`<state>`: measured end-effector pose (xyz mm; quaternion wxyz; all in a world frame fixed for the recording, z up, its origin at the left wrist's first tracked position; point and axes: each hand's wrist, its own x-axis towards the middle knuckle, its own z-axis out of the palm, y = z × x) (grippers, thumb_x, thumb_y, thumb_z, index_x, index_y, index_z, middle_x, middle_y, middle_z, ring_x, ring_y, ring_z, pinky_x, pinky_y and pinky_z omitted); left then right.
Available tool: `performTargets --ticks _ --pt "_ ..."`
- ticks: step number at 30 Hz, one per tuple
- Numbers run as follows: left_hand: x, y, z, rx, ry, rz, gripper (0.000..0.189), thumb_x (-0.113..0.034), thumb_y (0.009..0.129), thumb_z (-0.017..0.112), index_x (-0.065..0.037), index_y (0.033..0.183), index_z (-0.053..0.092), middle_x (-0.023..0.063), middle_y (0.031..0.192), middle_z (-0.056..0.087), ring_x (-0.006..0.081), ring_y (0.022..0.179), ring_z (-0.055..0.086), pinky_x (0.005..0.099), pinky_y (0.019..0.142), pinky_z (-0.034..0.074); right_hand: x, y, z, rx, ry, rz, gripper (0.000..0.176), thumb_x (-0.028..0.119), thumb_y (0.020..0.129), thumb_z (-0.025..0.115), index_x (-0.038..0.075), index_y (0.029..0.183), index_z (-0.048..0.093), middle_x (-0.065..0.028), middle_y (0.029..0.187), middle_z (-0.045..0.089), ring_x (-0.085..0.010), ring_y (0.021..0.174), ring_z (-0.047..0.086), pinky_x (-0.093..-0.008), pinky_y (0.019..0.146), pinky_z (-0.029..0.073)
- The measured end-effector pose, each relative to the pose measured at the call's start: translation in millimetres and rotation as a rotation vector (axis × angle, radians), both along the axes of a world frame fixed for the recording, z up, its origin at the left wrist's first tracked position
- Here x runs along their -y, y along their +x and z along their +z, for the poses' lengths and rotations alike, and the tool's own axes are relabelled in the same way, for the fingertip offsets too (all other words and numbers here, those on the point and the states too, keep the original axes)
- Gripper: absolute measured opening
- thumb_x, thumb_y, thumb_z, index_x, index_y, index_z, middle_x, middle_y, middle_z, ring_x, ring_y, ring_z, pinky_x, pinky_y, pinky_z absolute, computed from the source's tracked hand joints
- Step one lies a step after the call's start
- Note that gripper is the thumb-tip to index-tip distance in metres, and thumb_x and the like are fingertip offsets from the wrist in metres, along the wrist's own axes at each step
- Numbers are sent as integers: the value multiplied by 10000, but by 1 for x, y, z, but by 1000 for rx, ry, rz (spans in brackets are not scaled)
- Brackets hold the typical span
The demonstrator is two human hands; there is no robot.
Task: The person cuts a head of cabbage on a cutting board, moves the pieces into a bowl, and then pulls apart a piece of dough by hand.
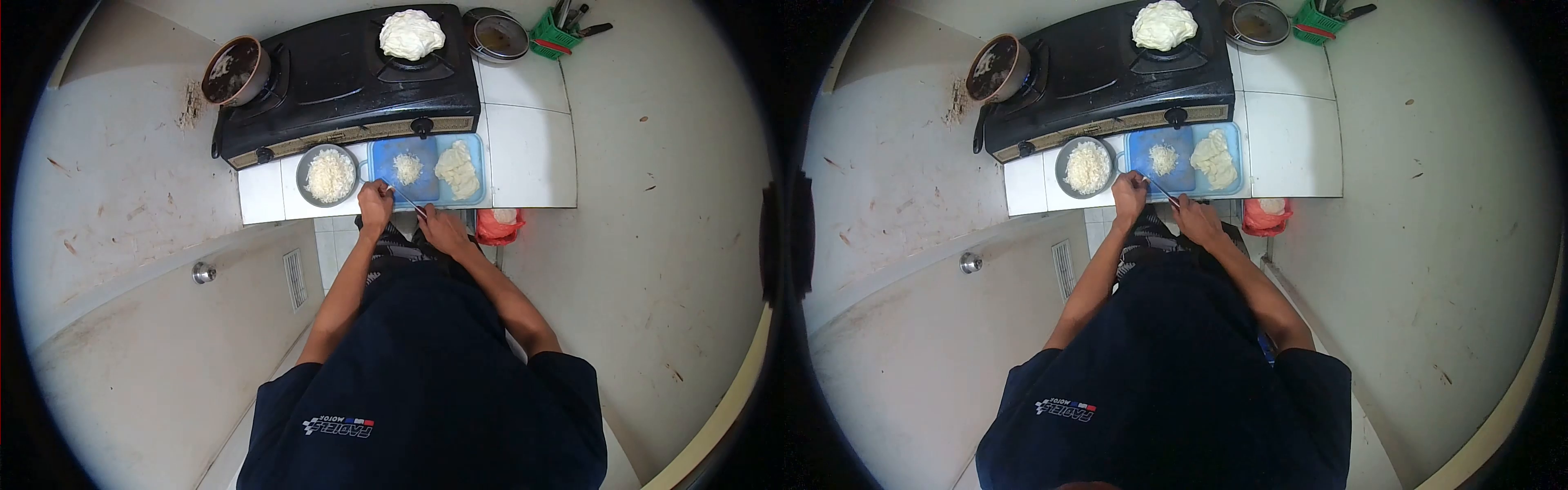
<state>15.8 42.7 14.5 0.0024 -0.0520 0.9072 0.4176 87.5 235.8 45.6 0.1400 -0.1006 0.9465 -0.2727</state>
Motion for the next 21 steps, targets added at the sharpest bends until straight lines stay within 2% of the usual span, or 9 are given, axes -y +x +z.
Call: performTargets --ticks 4,7,16,21 --pt "-1 4 -3 -71 -62 -26 120 2 772 750 39 815 644 237 741 626 409 708 641 465 675 503 4 -1 -4 3 20 10 311 290 1019 554 -20 1027 540 -234 710 695 -428 657 706 -537 577 568" --pt "2 3 -8 -24 27 -3 103 10 779 732 38 834 649 236 754 644 417 726 647 468 696 511 6 -4 -5 8 35 23 326 295 1023 545 -30 1033 547 -235 714 699 -422 661 711 -532 579 570" --pt "1 1 2 40 98 4 48 23 809 688 39 842 657 231 776 676 378 737 691 424 691 542 11 -6 2 61 75 15 373 306 1028 517 -61 1064 567 -242 742 706 -430 700 715 -547 625 567" --pt "7 1 2 -77 47 -119 37 18 829 689 32 850 662 222 756 661 382 713 673 439 664 523 17 -18 -8 104 31 15 441 322 1024 522 -102 1134 570 -249 758 704 -440 717 710 -562 664 560"
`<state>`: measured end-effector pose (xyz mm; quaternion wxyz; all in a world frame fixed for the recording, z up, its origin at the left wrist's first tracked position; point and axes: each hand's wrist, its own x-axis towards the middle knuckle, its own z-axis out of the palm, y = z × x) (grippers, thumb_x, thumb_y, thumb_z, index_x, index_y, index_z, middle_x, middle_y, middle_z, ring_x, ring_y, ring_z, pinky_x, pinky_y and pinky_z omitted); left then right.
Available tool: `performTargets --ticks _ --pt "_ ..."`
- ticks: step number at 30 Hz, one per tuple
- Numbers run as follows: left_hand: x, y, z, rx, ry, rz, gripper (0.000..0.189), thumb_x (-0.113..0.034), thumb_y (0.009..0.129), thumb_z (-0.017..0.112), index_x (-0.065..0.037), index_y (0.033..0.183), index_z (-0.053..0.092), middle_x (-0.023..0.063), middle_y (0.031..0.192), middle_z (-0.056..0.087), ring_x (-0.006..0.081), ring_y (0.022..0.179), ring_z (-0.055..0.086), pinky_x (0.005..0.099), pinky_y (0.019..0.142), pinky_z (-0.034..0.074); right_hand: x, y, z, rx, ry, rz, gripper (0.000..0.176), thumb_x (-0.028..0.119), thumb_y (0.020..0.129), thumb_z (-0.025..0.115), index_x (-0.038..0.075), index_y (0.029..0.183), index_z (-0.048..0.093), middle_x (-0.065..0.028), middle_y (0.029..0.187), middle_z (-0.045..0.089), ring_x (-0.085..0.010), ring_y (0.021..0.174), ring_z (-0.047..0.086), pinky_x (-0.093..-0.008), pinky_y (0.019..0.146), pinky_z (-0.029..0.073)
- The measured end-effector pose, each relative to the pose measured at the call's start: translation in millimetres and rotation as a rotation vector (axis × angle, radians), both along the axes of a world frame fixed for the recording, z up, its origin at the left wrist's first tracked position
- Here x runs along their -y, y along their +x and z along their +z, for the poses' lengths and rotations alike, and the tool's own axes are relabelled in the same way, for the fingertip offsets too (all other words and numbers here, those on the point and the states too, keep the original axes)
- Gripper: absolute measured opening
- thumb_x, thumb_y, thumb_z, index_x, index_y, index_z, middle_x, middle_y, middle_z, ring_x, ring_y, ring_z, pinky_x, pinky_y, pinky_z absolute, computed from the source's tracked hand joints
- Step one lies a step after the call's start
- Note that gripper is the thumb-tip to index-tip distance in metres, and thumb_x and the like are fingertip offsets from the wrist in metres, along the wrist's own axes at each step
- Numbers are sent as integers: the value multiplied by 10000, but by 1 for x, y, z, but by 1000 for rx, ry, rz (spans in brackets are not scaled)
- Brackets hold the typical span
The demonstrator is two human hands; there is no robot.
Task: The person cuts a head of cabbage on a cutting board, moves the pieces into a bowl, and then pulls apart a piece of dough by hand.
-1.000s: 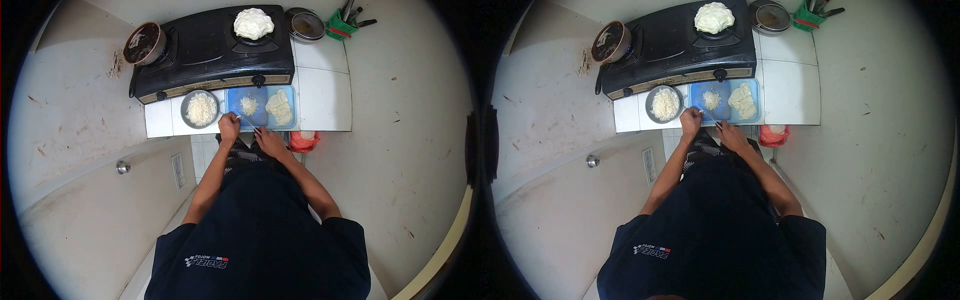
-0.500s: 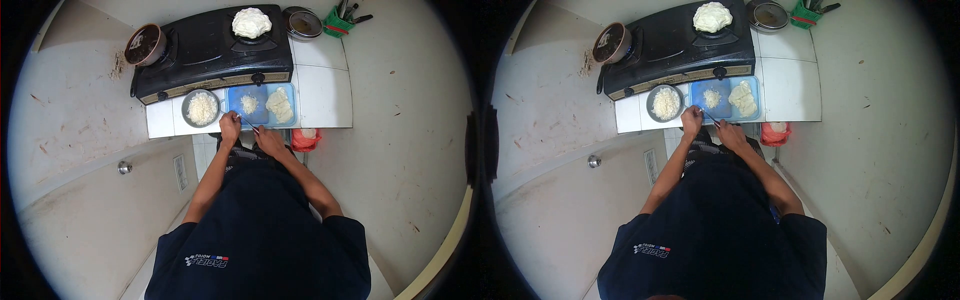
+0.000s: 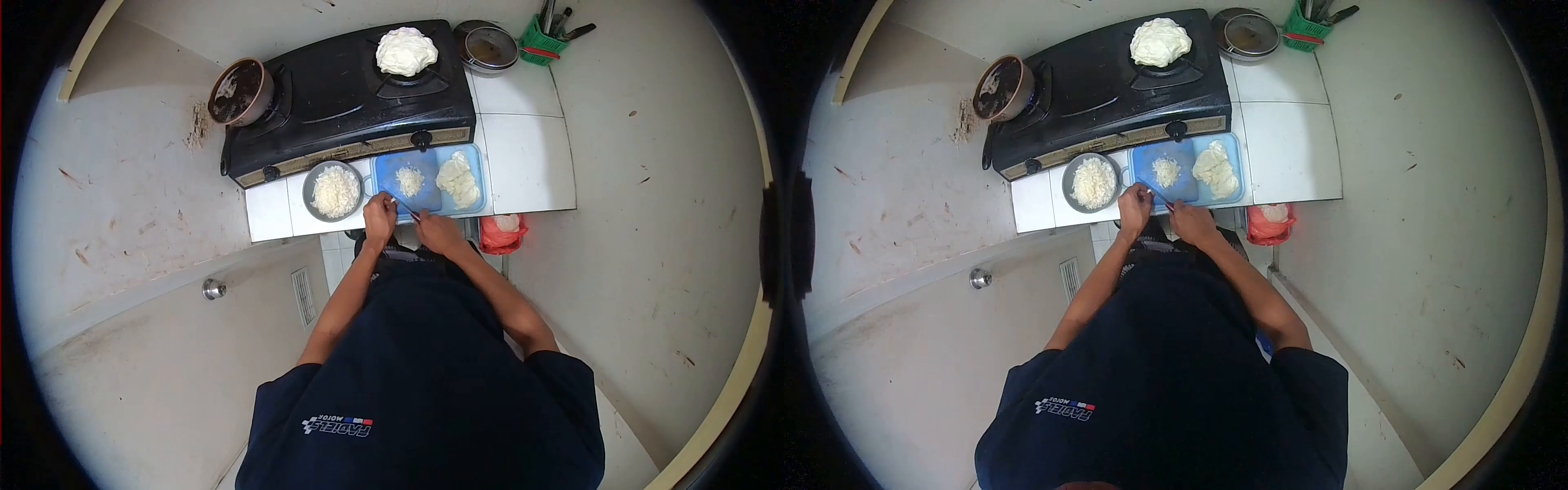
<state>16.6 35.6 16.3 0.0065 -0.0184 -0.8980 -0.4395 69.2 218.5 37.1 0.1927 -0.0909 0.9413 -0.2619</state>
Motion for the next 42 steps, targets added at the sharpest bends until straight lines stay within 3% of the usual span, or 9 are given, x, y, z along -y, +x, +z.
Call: performTargets --ticks 5,12,24,31,34,36,42 --pt "3 4 -6 -45 -46 -22 76 -24 857 717 33 892 681 220 824 659 373 721 660 447 673 516 -4 2 -8 38 -57 -27 412 333 1029 512 -69 1105 556 -273 818 710 -459 773 711 -583 703 563" --pt "2 0 -7 17 9 23 154 -1 870 709 16 1022 696 202 878 655 349 754 659 442 716 533 -17 17 -28 -44 -167 -167 387 360 1033 546 -22 1094 569 -274 784 688 -474 741 681 -587 680 518" --pt "5 -3 -1 -63 14 -191 119 32 893 676 41 1011 667 200 978 633 396 901 653 443 800 521 -18 14 -25 -55 -208 -150 362 360 1015 568 1 1054 563 -283 768 678 -497 743 679 -613 687 526" --pt "0 2 -8 -133 39 -126 87 32 912 653 36 989 695 206 994 677 396 905 671 429 801 532 -21 16 -29 -51 -193 -136 387 379 1016 561 -4 1071 569 -280 778 682 -502 745 679 -614 686 530" --pt "4 1 -7 32 60 -69 92 20 922 644 32 991 703 207 976 694 399 905 675 437 801 535 -22 17 -33 -50 -179 -114 391 375 1024 559 -12 1077 576 -278 773 679 -489 734 674 -595 680 522" --pt "4 -1 -7 -131 -30 -146 87 8 922 647 33 981 706 206 965 695 402 908 676 446 801 533 -24 18 -33 -64 -175 -104 386 366 1029 564 -16 1079 583 -275 769 675 -475 726 670 -577 674 513" --pt "1 -1 -2 -103 -17 -131 92 11 912 655 28 980 714 203 967 690 402 888 672 455 800 534 -24 15 -33 -22 -174 -73 393 365 1032 554 -25 1078 578 -273 763 677 -476 725 673 -579 681 517"
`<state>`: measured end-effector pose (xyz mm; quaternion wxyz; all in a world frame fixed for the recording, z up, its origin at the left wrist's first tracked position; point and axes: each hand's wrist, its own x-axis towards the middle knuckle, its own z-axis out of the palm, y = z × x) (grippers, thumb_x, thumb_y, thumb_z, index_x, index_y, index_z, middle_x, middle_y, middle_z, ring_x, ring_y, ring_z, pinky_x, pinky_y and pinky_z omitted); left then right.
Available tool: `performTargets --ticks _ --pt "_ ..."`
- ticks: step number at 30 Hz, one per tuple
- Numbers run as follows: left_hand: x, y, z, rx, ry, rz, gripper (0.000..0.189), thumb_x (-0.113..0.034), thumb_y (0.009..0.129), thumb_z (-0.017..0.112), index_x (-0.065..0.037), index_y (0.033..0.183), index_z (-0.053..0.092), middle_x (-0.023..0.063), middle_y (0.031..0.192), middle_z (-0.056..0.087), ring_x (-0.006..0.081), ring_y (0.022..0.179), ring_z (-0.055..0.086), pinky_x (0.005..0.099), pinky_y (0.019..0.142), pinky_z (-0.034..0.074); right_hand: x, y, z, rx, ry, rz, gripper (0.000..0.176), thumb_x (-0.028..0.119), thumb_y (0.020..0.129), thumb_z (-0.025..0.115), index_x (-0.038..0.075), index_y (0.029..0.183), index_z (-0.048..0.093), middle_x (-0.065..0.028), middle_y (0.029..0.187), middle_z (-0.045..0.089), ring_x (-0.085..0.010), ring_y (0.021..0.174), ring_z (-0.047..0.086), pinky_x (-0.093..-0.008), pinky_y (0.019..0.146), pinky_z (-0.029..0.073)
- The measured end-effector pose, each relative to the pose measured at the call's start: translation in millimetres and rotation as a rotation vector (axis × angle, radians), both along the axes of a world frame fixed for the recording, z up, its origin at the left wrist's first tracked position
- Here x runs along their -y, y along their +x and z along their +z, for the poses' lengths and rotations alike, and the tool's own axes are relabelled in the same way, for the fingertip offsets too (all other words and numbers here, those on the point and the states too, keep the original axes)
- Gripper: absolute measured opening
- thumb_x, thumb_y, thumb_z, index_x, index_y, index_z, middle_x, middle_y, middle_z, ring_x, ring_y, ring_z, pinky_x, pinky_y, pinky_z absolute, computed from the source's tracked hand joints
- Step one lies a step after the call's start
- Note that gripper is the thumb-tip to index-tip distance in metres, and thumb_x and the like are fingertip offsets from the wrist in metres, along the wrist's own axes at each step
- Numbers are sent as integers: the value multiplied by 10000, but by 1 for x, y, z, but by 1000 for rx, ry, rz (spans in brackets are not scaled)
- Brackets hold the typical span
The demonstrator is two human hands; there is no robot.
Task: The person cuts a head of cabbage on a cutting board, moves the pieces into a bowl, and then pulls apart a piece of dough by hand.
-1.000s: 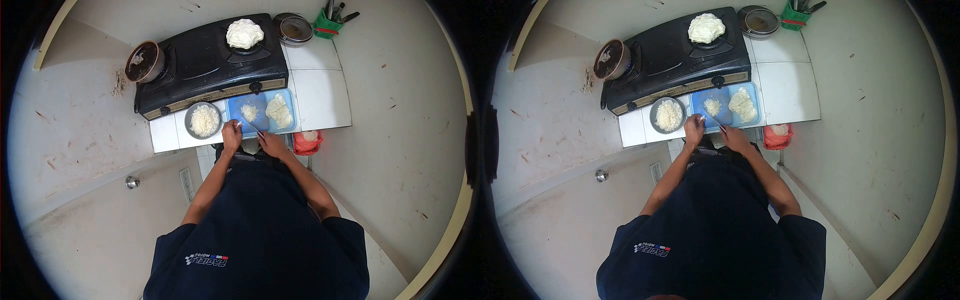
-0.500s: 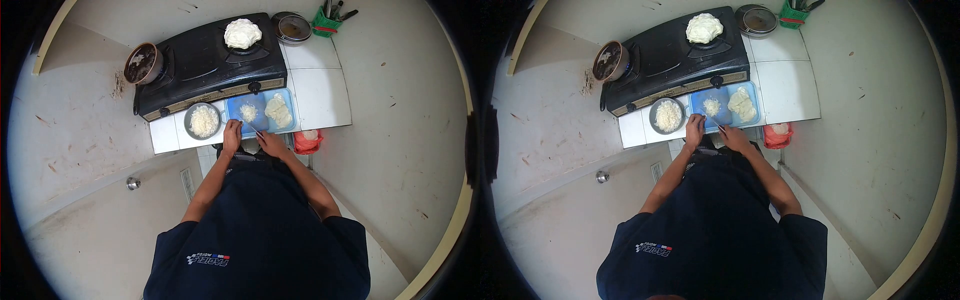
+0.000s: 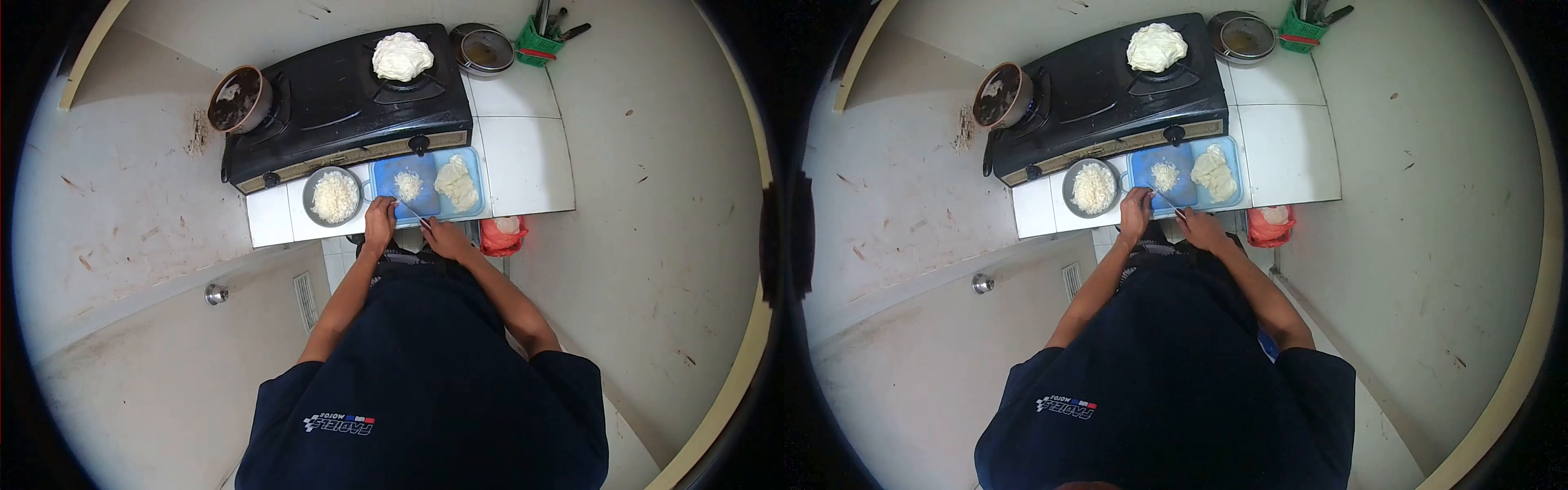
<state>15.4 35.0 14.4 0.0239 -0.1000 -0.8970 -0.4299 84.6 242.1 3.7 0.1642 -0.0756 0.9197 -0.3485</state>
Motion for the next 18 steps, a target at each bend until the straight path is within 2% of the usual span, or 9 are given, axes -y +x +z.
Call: performTargets --ticks 10,18 --pt "-3 6 -3 29 10 89 138 42 894 652 28 1006 730 210 971 698 396 889 685 441 804 540 15 -16 15 35 104 54 375 312 1009 540 -59 1041 583 -265 817 707 -469 784 708 -581 736 565" --pt "19 -4 -2 -30 -12 -164 154 47 896 620 10 1014 712 179 1005 709 393 961 671 455 852 536 -5 8 -9 -13 115 45 375 315 1001 545 -52 1064 589 -279 809 698 -479 765 700 -602 719 557"
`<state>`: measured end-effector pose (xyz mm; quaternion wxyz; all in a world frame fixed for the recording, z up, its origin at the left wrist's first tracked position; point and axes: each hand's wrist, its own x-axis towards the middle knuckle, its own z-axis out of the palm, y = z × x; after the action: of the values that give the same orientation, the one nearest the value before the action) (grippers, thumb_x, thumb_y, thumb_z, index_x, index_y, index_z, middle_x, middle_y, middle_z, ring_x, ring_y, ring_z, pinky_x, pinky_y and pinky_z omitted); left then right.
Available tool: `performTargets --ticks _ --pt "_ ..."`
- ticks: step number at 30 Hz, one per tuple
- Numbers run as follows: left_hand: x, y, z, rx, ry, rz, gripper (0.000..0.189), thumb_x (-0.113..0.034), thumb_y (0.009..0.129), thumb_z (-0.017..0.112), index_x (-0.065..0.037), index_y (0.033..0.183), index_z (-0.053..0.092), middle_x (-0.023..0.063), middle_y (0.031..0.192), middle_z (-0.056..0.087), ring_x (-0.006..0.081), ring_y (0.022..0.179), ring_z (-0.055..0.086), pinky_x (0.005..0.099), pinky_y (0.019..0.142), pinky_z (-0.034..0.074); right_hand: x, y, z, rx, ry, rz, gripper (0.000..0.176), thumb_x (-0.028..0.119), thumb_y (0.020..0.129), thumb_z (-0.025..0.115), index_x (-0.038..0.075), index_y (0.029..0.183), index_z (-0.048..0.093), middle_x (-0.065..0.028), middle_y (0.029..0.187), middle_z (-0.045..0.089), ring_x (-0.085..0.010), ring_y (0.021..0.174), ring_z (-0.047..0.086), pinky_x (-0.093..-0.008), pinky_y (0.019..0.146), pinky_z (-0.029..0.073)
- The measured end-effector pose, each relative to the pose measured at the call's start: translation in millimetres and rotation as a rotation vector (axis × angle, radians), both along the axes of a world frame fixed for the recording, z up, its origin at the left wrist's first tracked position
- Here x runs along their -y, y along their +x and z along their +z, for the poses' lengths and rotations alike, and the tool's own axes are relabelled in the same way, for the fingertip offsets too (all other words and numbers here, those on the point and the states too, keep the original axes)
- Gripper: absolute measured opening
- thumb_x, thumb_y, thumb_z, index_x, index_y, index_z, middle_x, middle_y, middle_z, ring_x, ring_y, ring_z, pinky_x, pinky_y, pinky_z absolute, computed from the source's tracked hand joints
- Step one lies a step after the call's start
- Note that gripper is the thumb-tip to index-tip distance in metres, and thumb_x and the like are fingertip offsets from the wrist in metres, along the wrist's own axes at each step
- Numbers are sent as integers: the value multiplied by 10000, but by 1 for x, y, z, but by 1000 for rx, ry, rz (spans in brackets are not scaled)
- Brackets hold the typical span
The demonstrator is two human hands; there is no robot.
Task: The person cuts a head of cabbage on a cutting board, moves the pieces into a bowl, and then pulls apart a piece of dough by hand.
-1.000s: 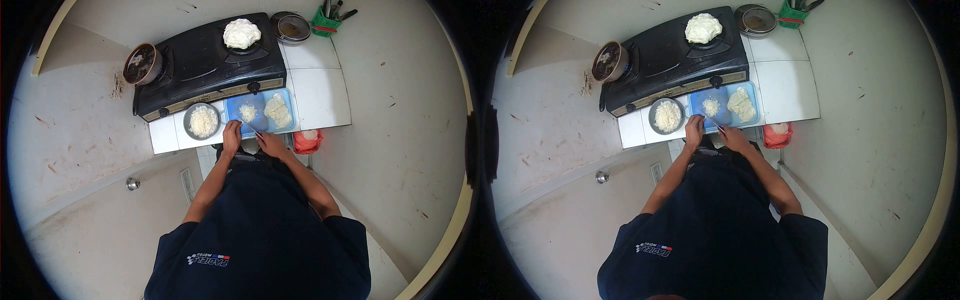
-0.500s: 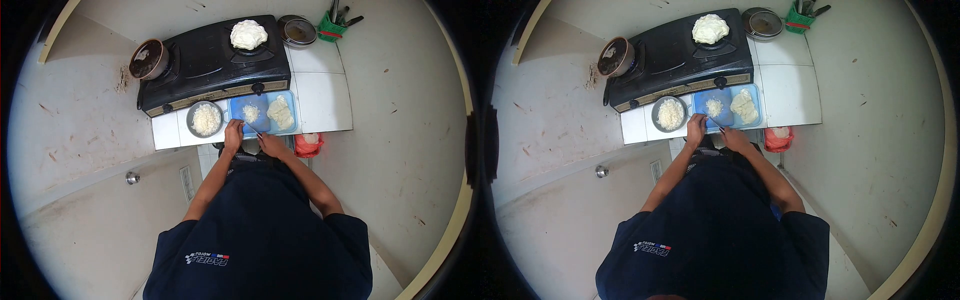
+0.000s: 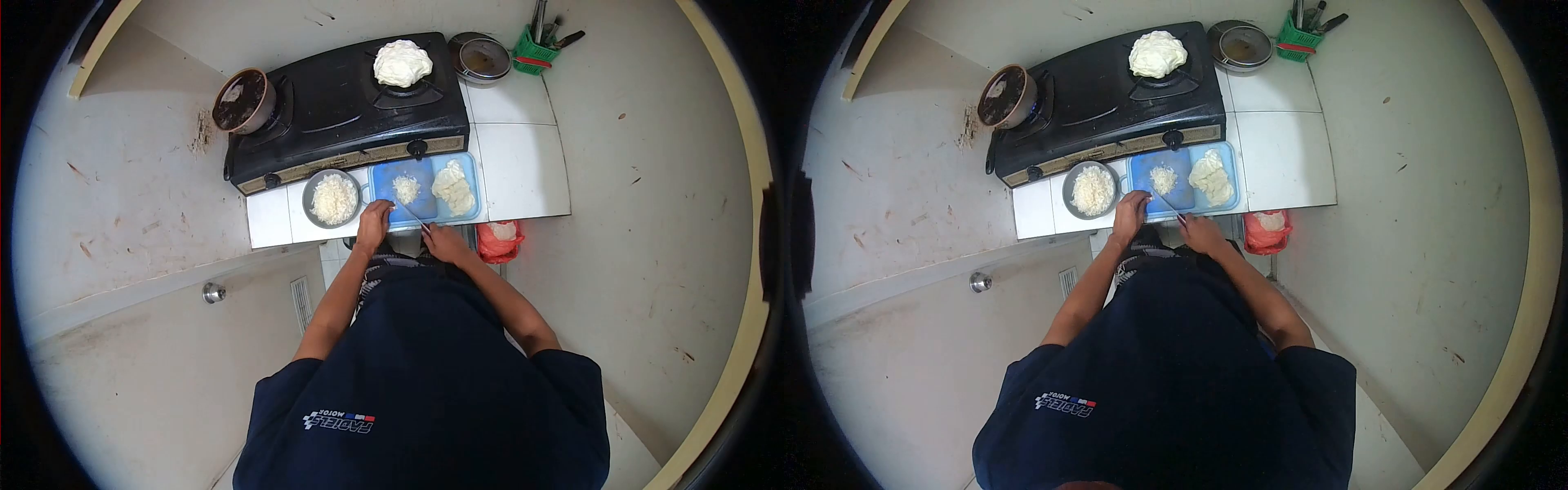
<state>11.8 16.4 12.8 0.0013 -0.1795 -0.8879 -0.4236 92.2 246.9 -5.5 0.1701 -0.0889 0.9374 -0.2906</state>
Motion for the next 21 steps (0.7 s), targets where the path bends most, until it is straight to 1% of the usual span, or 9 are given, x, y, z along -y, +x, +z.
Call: performTargets --ticks 2,5,8,11,14,18,21 --pt "-1 -1 1 10 -7 5 149 46 895 620 8 1007 710 177 1007 710 393 958 672 454 851 537 2 1 -6 -9 -80 -33 382 330 1000 548 -43 1072 592 -291 811 691 -495 767 692 -606 718 553" --pt "-2 -2 5 30 -23 6 143 43 895 620 5 999 710 174 1010 710 392 952 672 450 849 537 8 -3 14 2 -111 -44 388 339 1002 549 -41 1069 592 -297 798 685 -504 760 688 -606 712 551" --pt "-4 -3 10 41 -40 4 144 41 893 624 5 1001 712 174 1009 711 389 950 674 449 846 537 12 -5 12 -22 -73 -32 382 334 1026 545 -38 1083 607 -299 798 686 -493 722 675 -591 694 537" --pt "-4 -4 8 42 -46 9 147 40 888 632 9 1004 715 177 999 711 385 941 677 447 837 538 19 -15 9 18 -51 -13 379 332 1026 539 -39 1079 598 -295 823 694 -491 731 682 -591 701 543" --pt "-6 -1 4 53 -25 39 147 38 881 643 11 1001 723 184 980 713 385 915 685 439 818 542 33 -28 9 9 -32 -37 369 327 1021 541 -36 1064 591 -284 804 692 -485 734 687 -593 698 547" --pt "-5 0 5 85 25 98 130 32 870 663 17 978 735 193 949 717 384 868 696 422 789 549 31 -22 11 -17 -33 -36 361 323 1014 546 -34 1056 585 -280 786 687 -478 736 690 -596 706 549" --pt "-6 1 6 83 41 110 123 27 871 666 19 972 736 192 944 719 381 866 700 420 789 550 16 -11 6 -34 -49 -9 357 317 1010 551 -33 1064 591 -277 783 688 -474 731 690 -591 700 548"
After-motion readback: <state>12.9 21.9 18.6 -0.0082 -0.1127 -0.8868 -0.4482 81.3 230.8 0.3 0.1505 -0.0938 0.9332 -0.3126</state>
